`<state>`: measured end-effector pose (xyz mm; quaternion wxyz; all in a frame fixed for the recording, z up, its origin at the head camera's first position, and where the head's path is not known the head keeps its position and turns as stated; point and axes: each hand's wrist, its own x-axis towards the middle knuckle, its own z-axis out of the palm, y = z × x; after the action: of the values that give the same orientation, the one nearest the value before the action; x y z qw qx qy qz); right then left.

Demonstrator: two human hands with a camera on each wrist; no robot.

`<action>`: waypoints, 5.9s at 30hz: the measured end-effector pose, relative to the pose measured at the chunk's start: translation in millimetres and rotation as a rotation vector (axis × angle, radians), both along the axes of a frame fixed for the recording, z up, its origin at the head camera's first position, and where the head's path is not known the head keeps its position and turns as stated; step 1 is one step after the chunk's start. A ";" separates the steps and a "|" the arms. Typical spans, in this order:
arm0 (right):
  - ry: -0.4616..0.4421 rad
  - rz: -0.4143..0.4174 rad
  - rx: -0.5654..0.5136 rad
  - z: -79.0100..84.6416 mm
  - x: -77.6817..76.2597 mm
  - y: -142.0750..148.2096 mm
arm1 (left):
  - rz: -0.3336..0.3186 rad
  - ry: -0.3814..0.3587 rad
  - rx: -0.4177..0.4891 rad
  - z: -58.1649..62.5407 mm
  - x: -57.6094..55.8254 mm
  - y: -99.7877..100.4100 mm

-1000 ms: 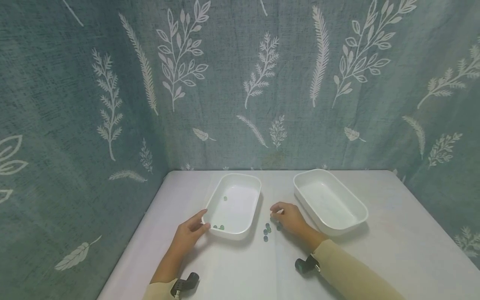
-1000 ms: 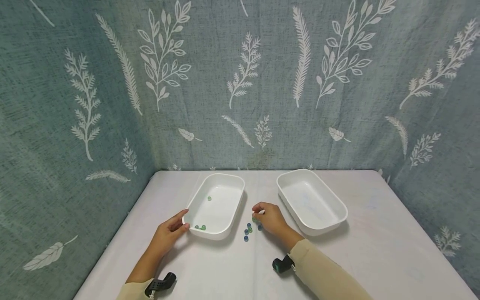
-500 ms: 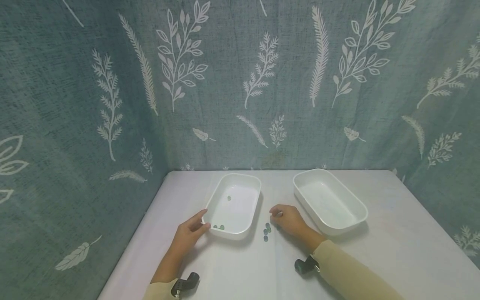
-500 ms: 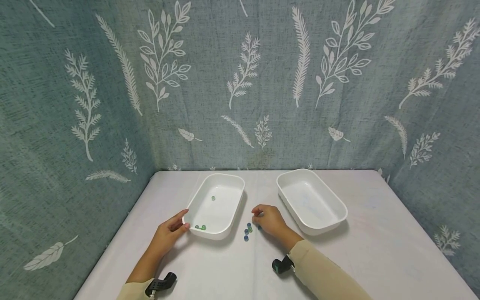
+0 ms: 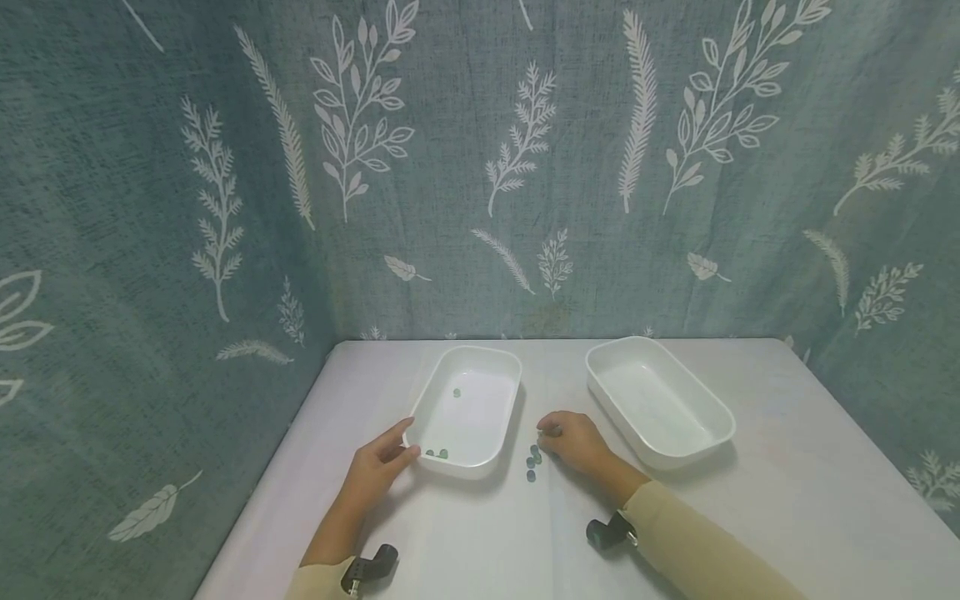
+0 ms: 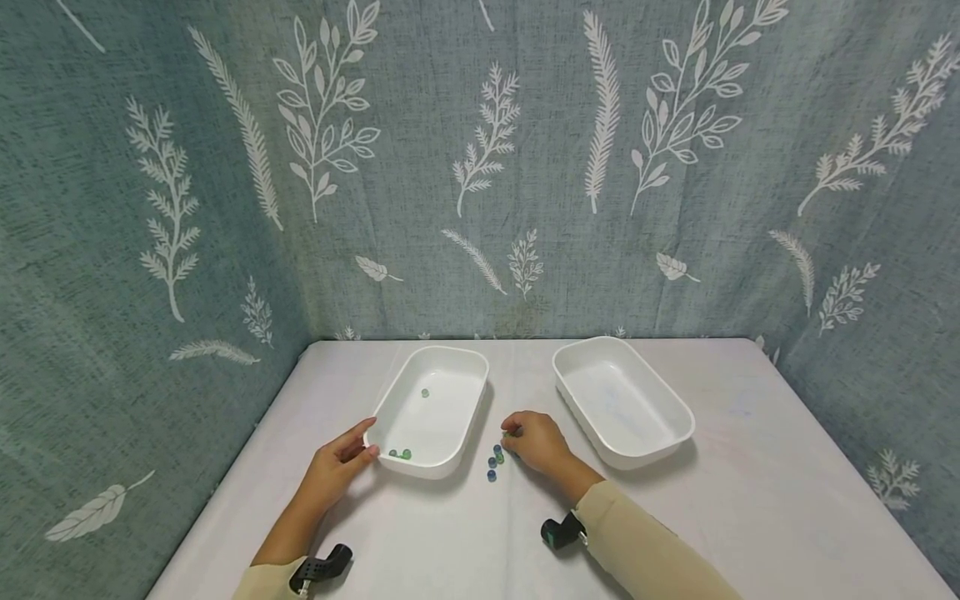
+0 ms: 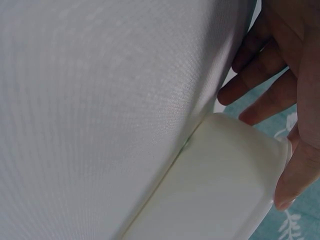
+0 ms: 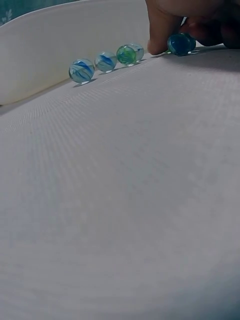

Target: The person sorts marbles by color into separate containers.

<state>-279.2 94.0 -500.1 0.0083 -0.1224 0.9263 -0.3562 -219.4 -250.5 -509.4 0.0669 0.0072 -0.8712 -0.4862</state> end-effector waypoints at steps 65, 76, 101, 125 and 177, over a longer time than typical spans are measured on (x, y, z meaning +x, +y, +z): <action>0.058 0.002 -0.088 28.2 -14.4 -15.7 | 0.013 0.018 -0.020 -7.0 -2.6 1.5; 0.076 0.014 -0.135 33.3 -16.1 -21.7 | 0.008 0.008 -0.027 -4.3 -1.7 1.3; 0.090 0.023 -0.175 42.7 -38.9 -25.4 | 0.018 -0.006 -0.013 0.1 1.4 1.7; 0.112 -0.003 -0.190 42.7 -55.8 -31.8 | 0.031 0.003 -0.021 -1.2 1.8 3.8; 0.005 -0.052 -0.276 35.6 -66.9 -35.6 | 0.039 0.015 -0.022 3.4 3.5 6.4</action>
<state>-346.1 58.4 -464.5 -0.0200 -0.0993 0.8713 -0.4801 -216.0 -244.1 -506.0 0.0830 0.0199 -0.8758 -0.4751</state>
